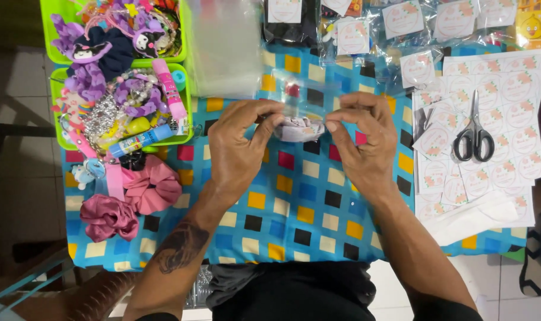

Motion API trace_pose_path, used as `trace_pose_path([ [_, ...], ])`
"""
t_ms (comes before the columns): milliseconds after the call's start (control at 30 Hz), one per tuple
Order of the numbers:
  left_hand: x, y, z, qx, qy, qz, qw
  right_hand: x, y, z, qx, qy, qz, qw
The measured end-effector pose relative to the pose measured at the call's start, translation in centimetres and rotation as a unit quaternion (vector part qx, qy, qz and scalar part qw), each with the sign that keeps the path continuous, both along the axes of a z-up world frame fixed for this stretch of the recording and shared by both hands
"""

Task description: Packaging various small items like scrunchies and toys into plastic bags with labels.

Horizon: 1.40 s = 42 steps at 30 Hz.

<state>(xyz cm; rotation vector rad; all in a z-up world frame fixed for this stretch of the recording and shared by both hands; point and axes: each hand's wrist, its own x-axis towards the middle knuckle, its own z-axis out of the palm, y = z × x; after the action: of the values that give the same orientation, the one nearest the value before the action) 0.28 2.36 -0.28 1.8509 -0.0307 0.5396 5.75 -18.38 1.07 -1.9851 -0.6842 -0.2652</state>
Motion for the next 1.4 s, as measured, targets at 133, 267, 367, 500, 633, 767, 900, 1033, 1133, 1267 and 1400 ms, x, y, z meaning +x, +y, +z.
trace_pose_path([
  [133,0.2,-0.4,-0.2,0.028,-0.028,0.009,0.999,0.1,0.2,0.5,-0.011,-0.017,0.036,0.999],
  [267,0.1,-1.4,-0.5,-0.019,-0.020,0.001,1.000,0.0,-0.8,-2.7,0.025,0.033,0.019,0.999],
  [367,-0.3,-2.4,-1.1,-0.158,0.040,-0.081,0.983,0.1,-0.9,-3.6,0.052,0.024,-0.013,0.998],
  [500,-0.9,-3.6,-1.3,-0.306,0.138,-0.115,0.935,0.2,-0.7,-3.5,0.118,0.056,0.004,0.991],
  [633,-0.2,-3.2,-0.5,-0.313,0.134,-0.087,0.936,0.3,-0.8,-2.8,0.171,0.210,0.094,0.958],
  [767,-0.2,-3.1,-0.9,-0.347,0.155,-0.078,0.922,-0.1,-0.5,-1.8,0.155,0.267,0.083,0.948],
  [900,0.0,-3.4,-0.2,-0.324,0.164,-0.058,0.930,0.0,-1.0,-3.1,0.147,0.297,0.067,0.941],
  [1033,-0.2,-3.5,-1.1,-0.303,0.173,-0.037,0.936,-0.1,-0.6,-3.1,0.147,0.311,0.064,0.937],
  [1133,-0.2,-3.6,-0.7,-0.301,0.162,-0.024,0.940,-0.3,-0.3,-3.0,0.140,0.302,0.058,0.941],
  [1267,-0.4,-3.7,-0.7,-0.300,0.164,-0.022,0.939,-0.4,-0.1,-2.4,0.155,0.311,0.061,0.936],
  [1400,-0.5,-3.7,-1.0,-0.297,0.161,-0.020,0.941,-0.4,-0.3,-2.7,0.152,0.304,0.056,0.939],
])
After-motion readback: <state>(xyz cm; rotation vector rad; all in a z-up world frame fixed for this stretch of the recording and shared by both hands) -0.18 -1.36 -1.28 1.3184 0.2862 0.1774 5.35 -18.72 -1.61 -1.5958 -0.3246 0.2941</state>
